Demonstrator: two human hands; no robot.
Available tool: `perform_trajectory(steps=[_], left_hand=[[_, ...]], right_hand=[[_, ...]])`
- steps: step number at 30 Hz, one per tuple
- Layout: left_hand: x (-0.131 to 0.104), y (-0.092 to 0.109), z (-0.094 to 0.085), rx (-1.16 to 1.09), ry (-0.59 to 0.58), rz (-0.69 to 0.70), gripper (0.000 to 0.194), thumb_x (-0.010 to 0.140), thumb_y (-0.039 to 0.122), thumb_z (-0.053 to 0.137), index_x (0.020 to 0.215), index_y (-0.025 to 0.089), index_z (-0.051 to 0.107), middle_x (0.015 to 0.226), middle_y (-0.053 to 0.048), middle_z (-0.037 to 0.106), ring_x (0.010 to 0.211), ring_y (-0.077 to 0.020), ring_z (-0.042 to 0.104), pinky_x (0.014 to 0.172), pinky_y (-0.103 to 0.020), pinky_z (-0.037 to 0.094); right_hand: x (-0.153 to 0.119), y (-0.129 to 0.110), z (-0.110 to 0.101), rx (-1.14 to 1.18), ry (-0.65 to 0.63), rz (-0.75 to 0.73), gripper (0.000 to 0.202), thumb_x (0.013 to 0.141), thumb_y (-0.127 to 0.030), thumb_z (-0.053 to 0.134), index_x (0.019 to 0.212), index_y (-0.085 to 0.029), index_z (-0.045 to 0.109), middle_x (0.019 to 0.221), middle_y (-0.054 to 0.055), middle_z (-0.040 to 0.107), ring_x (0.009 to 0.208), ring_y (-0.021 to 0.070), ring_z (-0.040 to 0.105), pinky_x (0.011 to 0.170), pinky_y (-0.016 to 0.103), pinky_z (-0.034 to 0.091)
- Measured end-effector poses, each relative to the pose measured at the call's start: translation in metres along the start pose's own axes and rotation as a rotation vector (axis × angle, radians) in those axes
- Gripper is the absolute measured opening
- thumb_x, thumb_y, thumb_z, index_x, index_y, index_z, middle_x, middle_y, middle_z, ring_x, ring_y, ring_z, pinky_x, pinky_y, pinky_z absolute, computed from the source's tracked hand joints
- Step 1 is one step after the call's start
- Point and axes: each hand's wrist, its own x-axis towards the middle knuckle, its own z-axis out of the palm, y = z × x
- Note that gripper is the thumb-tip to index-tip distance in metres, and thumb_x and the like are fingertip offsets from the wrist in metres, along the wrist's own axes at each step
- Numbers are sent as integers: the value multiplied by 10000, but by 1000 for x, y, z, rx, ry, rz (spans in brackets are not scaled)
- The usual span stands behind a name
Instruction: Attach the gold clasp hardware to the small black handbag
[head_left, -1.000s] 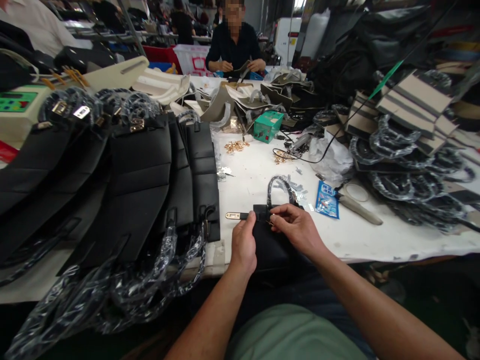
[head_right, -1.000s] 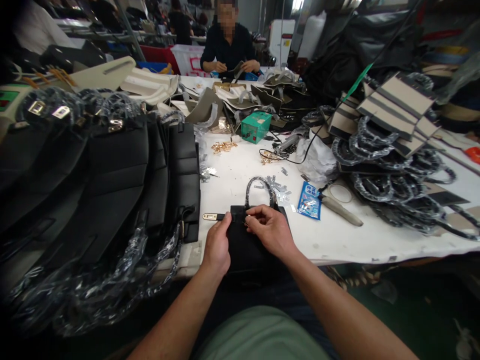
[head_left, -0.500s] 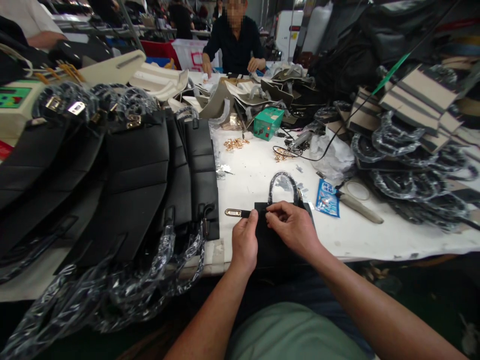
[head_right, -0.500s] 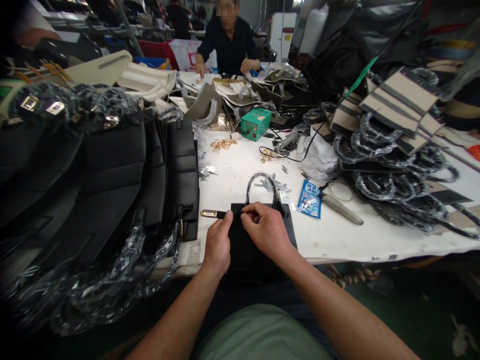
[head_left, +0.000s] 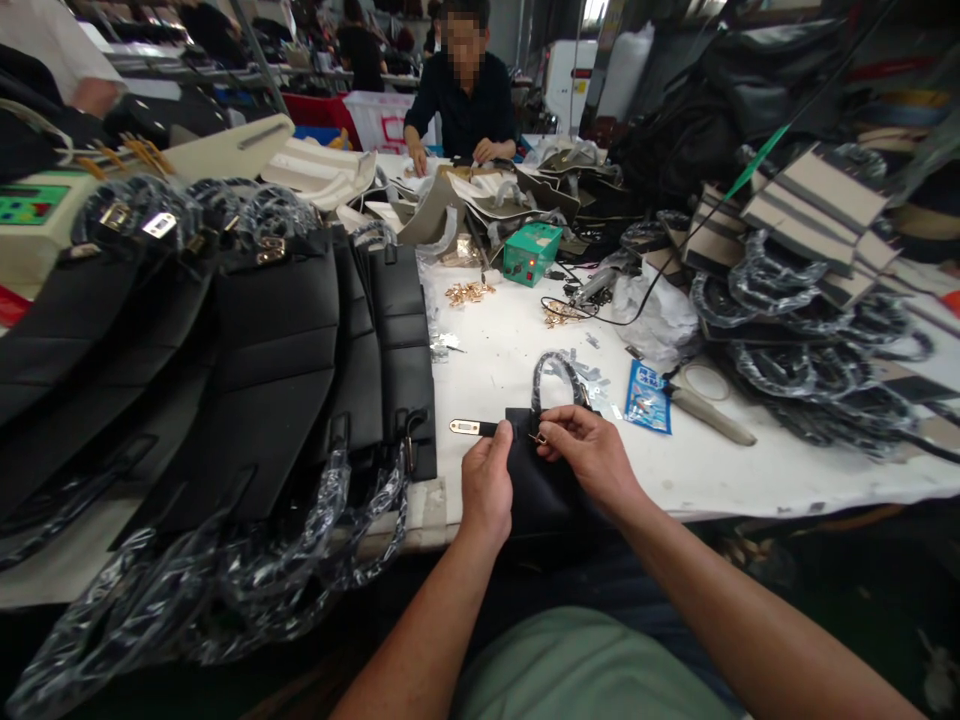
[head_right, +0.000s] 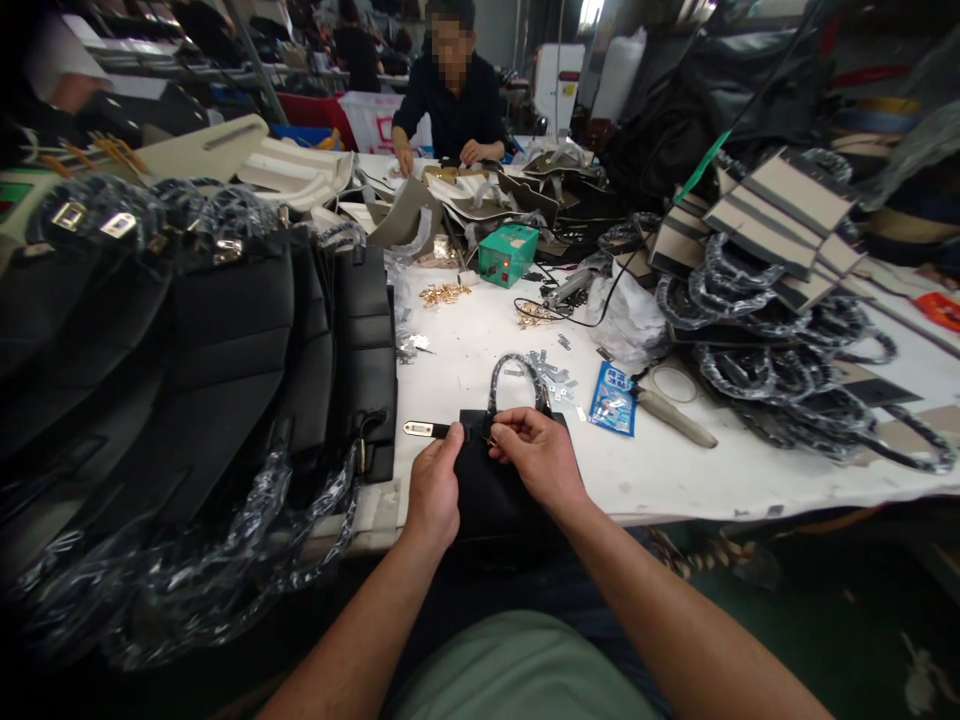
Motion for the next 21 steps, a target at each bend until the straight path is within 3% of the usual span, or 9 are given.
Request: perform_trajectory(steps=[8,21], left_hand=[[2,4,4,-63,-8,-50,431,773,560,704,683,156,585,625,30,555,592,-111,476,574,-248,376],[9,3,9,-29,-6,-74,425,775,551,711,854,133,701,735,-26,689,683,-164,621,695,-290,469]], right_hand=[[4,13,-9,186,-16,-15,224,786,-363,748,901,-190,663,656,-30,667,560,120,632,556,236,507],[5,16,-8,50,-65,-25,225,812,-388,707,923,-197,664,700,-14,657,600,133,653,521,224,502]])
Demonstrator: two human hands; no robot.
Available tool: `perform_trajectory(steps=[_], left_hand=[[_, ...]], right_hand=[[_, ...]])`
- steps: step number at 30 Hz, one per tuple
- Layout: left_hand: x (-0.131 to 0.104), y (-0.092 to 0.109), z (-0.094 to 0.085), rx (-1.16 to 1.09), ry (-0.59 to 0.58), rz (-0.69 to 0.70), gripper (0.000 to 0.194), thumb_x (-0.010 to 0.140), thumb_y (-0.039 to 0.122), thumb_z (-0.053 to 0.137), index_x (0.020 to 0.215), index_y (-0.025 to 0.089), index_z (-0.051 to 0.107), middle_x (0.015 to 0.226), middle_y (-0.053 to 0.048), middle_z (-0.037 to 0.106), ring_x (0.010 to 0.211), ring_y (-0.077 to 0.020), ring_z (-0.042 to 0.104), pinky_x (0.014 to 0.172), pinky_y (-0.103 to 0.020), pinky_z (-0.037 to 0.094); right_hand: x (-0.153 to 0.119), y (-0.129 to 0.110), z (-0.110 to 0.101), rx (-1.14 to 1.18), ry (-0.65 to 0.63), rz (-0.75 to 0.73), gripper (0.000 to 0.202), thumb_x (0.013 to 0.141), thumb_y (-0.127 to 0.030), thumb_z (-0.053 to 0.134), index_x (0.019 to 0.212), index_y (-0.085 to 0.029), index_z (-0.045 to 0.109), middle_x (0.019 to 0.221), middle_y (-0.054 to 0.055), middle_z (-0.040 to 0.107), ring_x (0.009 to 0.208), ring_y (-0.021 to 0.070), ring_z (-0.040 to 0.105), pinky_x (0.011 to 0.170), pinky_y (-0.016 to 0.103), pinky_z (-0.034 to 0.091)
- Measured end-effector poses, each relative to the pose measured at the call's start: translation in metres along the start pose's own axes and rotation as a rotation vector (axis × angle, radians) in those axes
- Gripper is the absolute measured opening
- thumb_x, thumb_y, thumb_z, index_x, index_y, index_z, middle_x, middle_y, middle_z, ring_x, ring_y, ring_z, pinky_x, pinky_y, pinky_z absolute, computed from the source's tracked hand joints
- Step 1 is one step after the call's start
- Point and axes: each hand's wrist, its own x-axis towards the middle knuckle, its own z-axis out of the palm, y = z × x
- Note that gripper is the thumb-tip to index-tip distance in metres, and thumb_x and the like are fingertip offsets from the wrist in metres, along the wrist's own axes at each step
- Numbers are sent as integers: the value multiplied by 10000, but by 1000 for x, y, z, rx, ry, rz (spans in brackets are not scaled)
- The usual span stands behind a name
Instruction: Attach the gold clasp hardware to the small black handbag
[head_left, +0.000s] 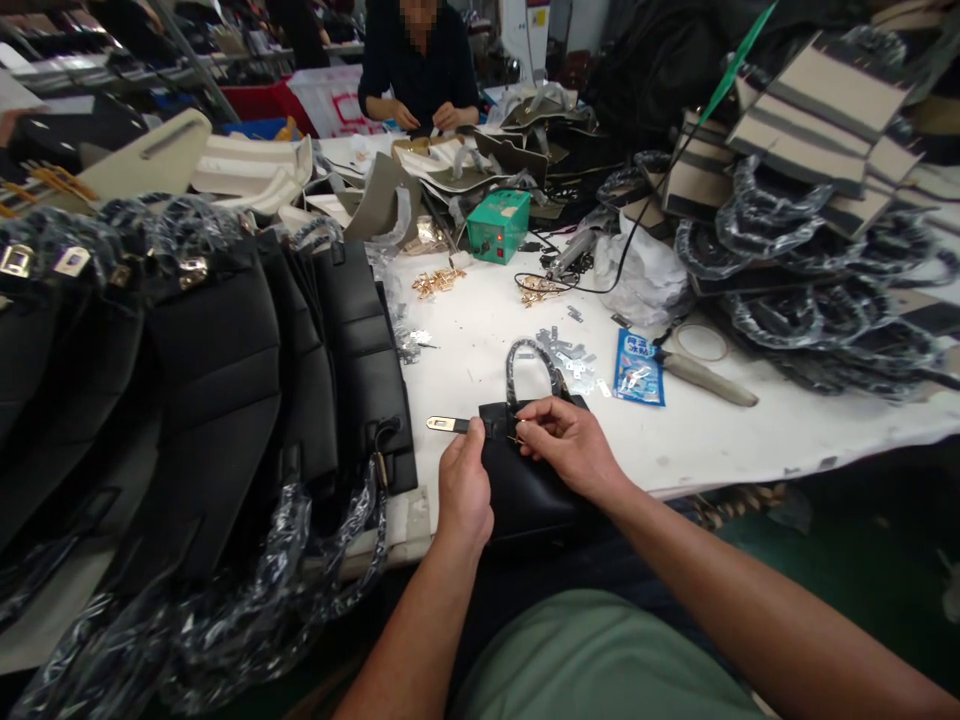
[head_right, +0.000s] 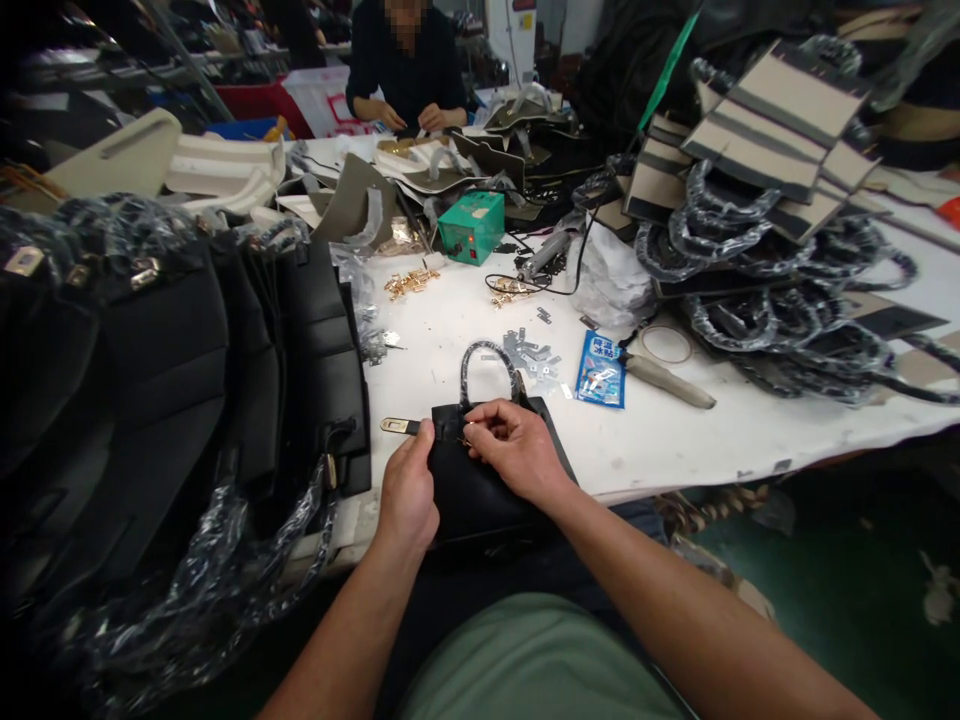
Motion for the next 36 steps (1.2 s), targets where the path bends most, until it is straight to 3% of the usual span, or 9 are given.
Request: perform_trajectory(steps=[5,11,19,26,31,36], left_hand=[[-2,-1,1,30,11,42,423,769,564,712,793,143,687,672,9,638,631,-131,557,639,-260,428],[-3,-9,-5,123,38,79,434,803,592,666,746,162,648,570,63,472,542,-97,416,531,-242,305],[-3,-10,-8,208,72,141,500,774,633,664,615,186,509,578,58,463,583,-106,402,546,-247,314],[-6,-8,-6,153,22,126,477,791,614,658,634,173,569,593,44,511,590,-112,436,579,-255,346],[-7,-1,-2,90,-76,142,338,803,498,706,745,168,658,724,-1,645,722,-152,570,722,-270,439],[-3,-3,0,38,-149,121,275,814,431,711,912,175,689,903,-39,720,881,-191,641,822,-301,479]], right_hand=[[1,-2,1,-97,1,-34,203,820,-376,688,927,-203,677,708,-4,680,613,150,668,570,252,529],[1,-14,5,-260,7,-73,128,830,-298,654,911,-211,701,670,1,698,607,160,677,579,260,523],[1,-29,10,-514,-106,-172,88,812,-222,628,819,-219,715,607,-16,675,553,146,628,531,250,473],[-7,-12,11,-151,49,1,189,824,-349,675,940,-199,668,739,9,702,627,167,688,580,275,545],[1,-19,4,-59,-140,31,213,828,-362,688,959,-195,664,725,-15,667,640,142,662,570,250,531],[5,-20,2,-116,-220,-5,188,874,-361,642,973,-203,660,789,-3,663,702,138,638,591,246,525]])
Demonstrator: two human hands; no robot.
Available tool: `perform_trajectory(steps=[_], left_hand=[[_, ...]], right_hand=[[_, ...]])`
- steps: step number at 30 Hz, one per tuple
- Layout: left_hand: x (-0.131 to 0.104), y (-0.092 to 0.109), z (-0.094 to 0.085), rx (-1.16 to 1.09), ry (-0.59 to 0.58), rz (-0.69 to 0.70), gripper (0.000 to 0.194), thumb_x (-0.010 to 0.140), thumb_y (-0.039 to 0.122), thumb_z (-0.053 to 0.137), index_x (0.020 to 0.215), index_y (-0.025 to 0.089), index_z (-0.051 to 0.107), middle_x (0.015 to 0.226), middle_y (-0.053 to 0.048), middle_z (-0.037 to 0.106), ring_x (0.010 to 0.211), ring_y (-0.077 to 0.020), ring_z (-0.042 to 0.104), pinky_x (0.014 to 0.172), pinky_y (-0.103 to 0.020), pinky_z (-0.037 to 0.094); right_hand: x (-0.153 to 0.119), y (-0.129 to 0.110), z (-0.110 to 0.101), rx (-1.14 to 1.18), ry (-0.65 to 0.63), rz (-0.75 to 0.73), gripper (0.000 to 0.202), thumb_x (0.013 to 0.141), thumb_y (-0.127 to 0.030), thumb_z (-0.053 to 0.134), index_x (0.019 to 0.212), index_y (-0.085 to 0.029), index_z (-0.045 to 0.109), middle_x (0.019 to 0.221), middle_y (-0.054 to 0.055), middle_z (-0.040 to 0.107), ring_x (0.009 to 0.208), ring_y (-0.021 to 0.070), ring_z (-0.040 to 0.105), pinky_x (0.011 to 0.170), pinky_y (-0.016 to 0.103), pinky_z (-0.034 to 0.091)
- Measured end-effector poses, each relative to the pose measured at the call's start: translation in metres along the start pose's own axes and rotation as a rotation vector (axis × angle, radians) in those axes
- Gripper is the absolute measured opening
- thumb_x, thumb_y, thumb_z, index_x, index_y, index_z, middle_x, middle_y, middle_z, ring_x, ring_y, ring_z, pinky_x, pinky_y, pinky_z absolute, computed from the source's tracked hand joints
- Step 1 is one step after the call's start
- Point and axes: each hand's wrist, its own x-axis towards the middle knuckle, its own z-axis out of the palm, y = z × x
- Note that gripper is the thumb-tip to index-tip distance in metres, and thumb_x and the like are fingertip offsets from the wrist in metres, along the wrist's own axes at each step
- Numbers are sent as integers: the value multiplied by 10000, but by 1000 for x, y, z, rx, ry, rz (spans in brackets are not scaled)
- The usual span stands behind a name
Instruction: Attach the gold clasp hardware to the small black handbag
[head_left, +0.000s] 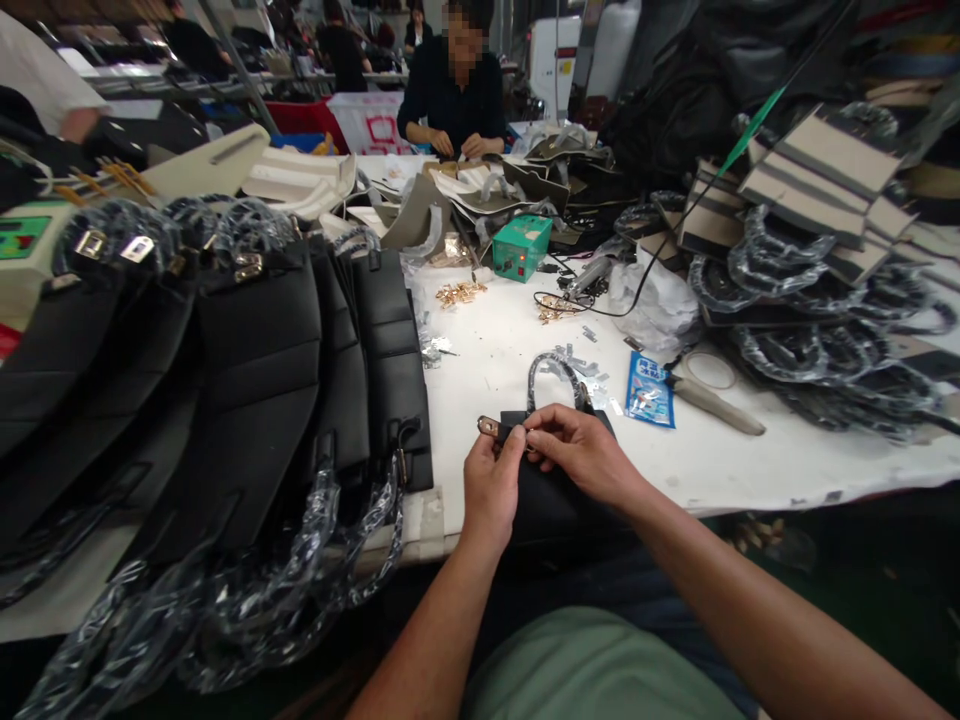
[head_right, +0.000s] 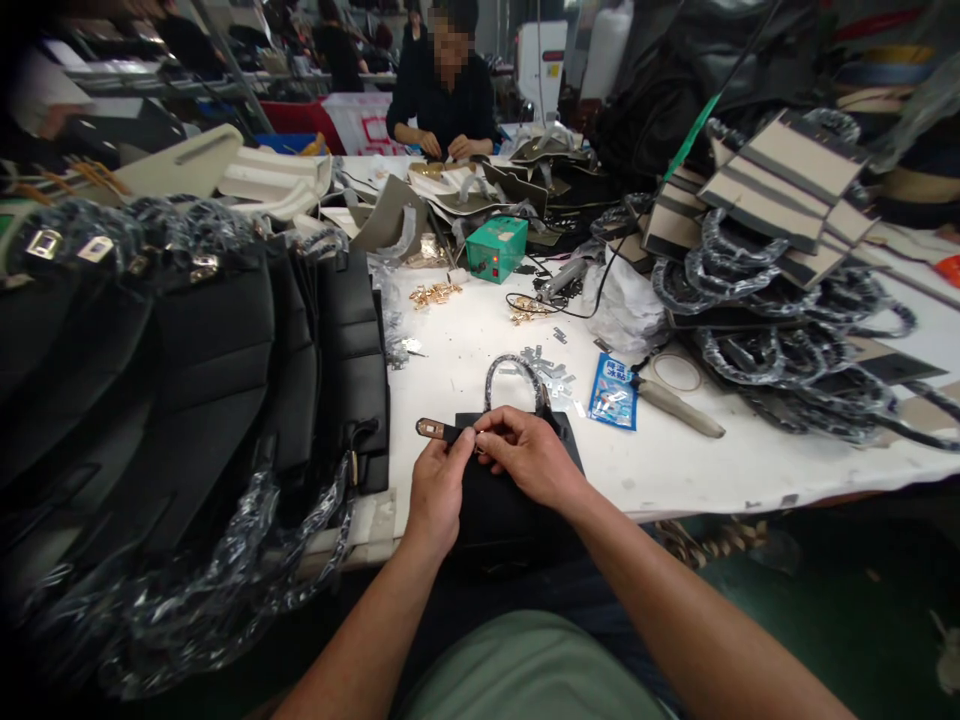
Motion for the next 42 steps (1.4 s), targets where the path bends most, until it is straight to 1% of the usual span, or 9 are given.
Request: perform_trajectory(steps=[6,10,17,22,25,29,31,37,42], left_hand=[[3,0,1,115,23,-9,259,820,397,690,875,144,693,821,-45,709,800,-190,635,742,-286,483],[2,1,-1,127,-31,-32,242,796,383,711,860,149,697,807,-36,706,777,-184,633,737,-280,475],[5,1,0,73,-34,3,172,762,284,729,841,136,688,783,-24,683,749,-164,612,736,-282,467],[5,0,-1,87,-1,-27,149,735,237,721,832,132,675,757,-17,683,730,-164,613,723,-284,468],[5,2,-2,90,10,-44,164,723,225,727,854,145,671,761,-1,683,730,-143,604,717,-259,460],[1,4,-2,111,-5,-42,218,737,274,738,891,137,669,805,-31,701,752,-150,617,718,-255,471],[0,1,-2,133,5,-31,250,758,287,718,949,142,650,863,-53,708,789,-170,638,746,-276,489],[5,-9,-6,284,44,81,487,829,316,621,1287,190,510,1170,-108,671,1072,-241,640,934,-339,477],[11,6,-7,556,-120,158,255,810,312,592,999,171,691,1064,-89,699,1090,-260,607,999,-335,418]], right_hand=[[-3,0,5,-180,94,-47,233,869,-340,647,1063,-213,670,745,-17,658,670,140,630,602,249,503],[-5,-6,2,-369,105,-65,118,861,-277,656,930,-217,729,718,-23,682,656,130,636,624,241,476],[-15,8,11,-375,290,-212,92,876,-211,632,913,-221,715,808,-8,690,735,143,653,698,257,483],[-21,17,18,-352,376,-223,98,877,-238,633,928,-211,712,824,9,686,751,158,648,709,269,485],[-20,15,17,-324,358,-209,102,881,-251,615,887,-211,708,814,9,680,752,161,648,718,275,483],[-15,5,12,-208,236,-135,216,873,-248,593,1067,-206,678,780,-3,675,696,161,636,677,276,490],[-13,1,9,-172,167,-114,216,869,-260,592,1053,-198,687,792,6,688,700,166,629,676,279,490],[-6,11,0,91,59,-13,179,836,-288,591,926,-168,688,685,-4,639,642,163,596,605,267,482],[-3,16,-4,182,60,1,205,797,-348,638,879,-166,685,658,-7,631,619,149,581,600,250,462]])
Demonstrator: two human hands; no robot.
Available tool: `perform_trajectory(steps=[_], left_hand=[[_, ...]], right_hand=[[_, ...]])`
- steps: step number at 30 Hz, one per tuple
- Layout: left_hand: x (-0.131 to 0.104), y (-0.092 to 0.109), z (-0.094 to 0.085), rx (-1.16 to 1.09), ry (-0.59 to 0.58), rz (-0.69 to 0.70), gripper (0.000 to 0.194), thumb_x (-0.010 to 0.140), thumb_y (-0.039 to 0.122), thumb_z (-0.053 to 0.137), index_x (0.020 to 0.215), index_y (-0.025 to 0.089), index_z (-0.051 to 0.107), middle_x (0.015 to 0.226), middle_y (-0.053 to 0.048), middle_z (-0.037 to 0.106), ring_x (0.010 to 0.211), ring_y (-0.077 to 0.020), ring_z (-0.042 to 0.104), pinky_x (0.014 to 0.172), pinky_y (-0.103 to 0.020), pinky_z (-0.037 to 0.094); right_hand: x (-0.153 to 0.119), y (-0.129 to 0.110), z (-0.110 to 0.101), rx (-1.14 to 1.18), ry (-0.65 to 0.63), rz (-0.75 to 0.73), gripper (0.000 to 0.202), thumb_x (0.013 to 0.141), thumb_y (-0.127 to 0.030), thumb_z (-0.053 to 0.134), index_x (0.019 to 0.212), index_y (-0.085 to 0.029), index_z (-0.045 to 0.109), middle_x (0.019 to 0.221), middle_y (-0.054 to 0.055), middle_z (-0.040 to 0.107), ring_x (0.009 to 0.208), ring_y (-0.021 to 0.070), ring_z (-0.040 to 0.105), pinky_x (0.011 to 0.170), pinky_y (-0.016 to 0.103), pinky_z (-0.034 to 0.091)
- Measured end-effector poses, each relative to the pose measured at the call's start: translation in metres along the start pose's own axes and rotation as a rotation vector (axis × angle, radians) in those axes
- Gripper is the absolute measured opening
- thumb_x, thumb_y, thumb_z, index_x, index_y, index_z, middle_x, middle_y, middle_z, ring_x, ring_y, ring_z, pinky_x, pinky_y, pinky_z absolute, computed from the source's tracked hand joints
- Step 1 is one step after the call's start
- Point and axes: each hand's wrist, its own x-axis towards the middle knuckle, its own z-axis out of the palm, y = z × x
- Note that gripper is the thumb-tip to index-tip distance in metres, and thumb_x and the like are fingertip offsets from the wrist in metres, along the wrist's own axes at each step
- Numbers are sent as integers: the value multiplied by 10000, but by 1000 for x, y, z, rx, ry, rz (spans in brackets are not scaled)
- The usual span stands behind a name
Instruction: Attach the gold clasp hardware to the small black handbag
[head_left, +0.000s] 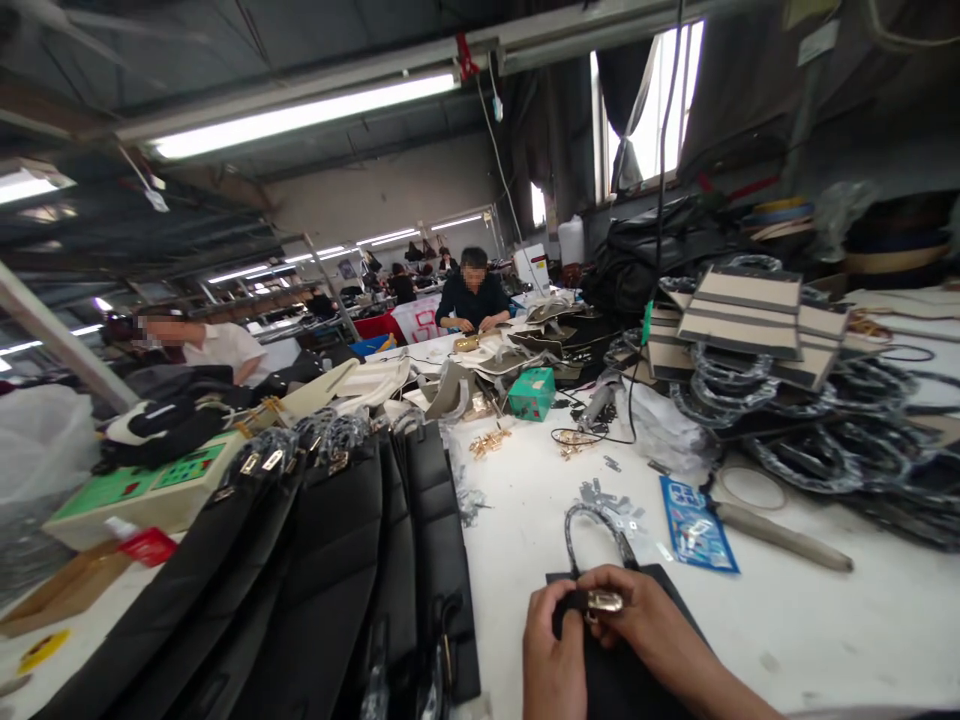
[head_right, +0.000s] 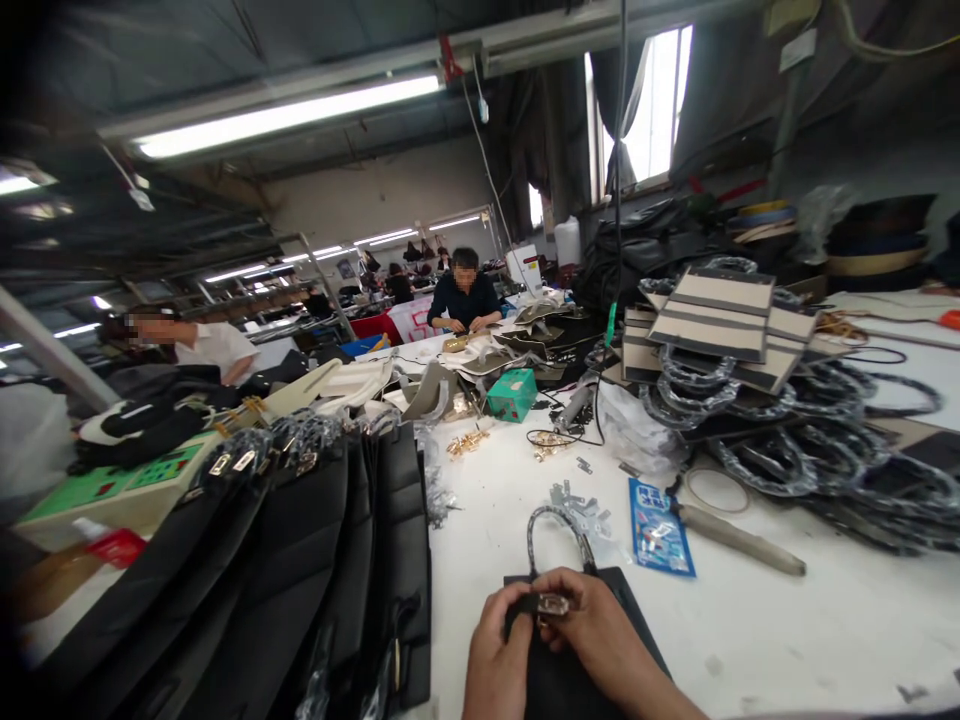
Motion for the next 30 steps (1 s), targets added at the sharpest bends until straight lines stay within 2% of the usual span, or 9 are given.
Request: perform_trajectory(steps=[5,8,10,14,17,21,24,27,30], left_hand=[[3,13,-9,30,-126,-69,147,736,218,629,878,182,633,807,-14,664,845,-195,595,815,-289,453],[0,18,-13,23,-197,-106,163,710,182,637,872,179,614,763,7,623,746,-161,555,691,-261,431],[-3,20,-16,23,-217,-102,176,706,174,639,882,176,622,773,9,617,735,-153,546,668,-255,417],[-7,16,-18,50,-214,-70,223,693,187,657,917,192,651,847,-1,645,809,-176,562,741,-280,429],[-10,14,-19,55,-201,-45,237,697,222,676,933,206,658,934,-11,663,898,-197,567,832,-302,431],[-14,14,-21,17,-240,-64,267,721,263,680,980,206,652,934,-16,662,887,-202,569,797,-304,433],[-18,12,-21,33,-207,-53,270,730,271,682,992,209,664,954,-17,656,910,-205,562,824,-314,423],[-21,11,-20,55,-167,-9,265,742,265,679,1002,214,684,1001,-21,655,953,-207,565,871,-323,411],[-22,11,-19,86,-145,25,258,754,263,678,1006,216,704,1018,-28,662,979,-215,584,862,-320,415]], right_hand=[[2,6,-5,22,-12,46,339,801,-484,647,933,-175,695,678,7,666,623,158,602,611,252,468],[5,17,-11,25,-33,93,363,761,-486,675,967,-189,712,664,1,675,605,161,607,602,248,469],[7,20,-13,-10,-30,121,356,719,-465,687,959,-205,730,699,10,705,608,174,624,587,249,473],[8,18,-12,-49,-17,183,407,616,-390,714,993,-242,755,813,32,766,664,217,681,587,261,503],[12,20,-14,-77,-55,237,366,621,-379,711,953,-240,774,671,25,732,575,190,659,534,246,491],[20,32,-20,-158,-141,274,391,672,-523,691,874,-199,779,527,21,652,414,128,563,418,211,395],[23,36,-23,-195,-190,309,430,644,-535,702,899,-197,779,486,23,636,367,113,524,389,201,351],[23,34,-25,-160,-193,365,410,602,-507,741,891,-218,780,531,43,669,426,141,572,411,215,392],[23,37,-30,-68,-206,392,349,550,-441,820,827,-235,769,683,70,731,597,183,658,489,222,462]])
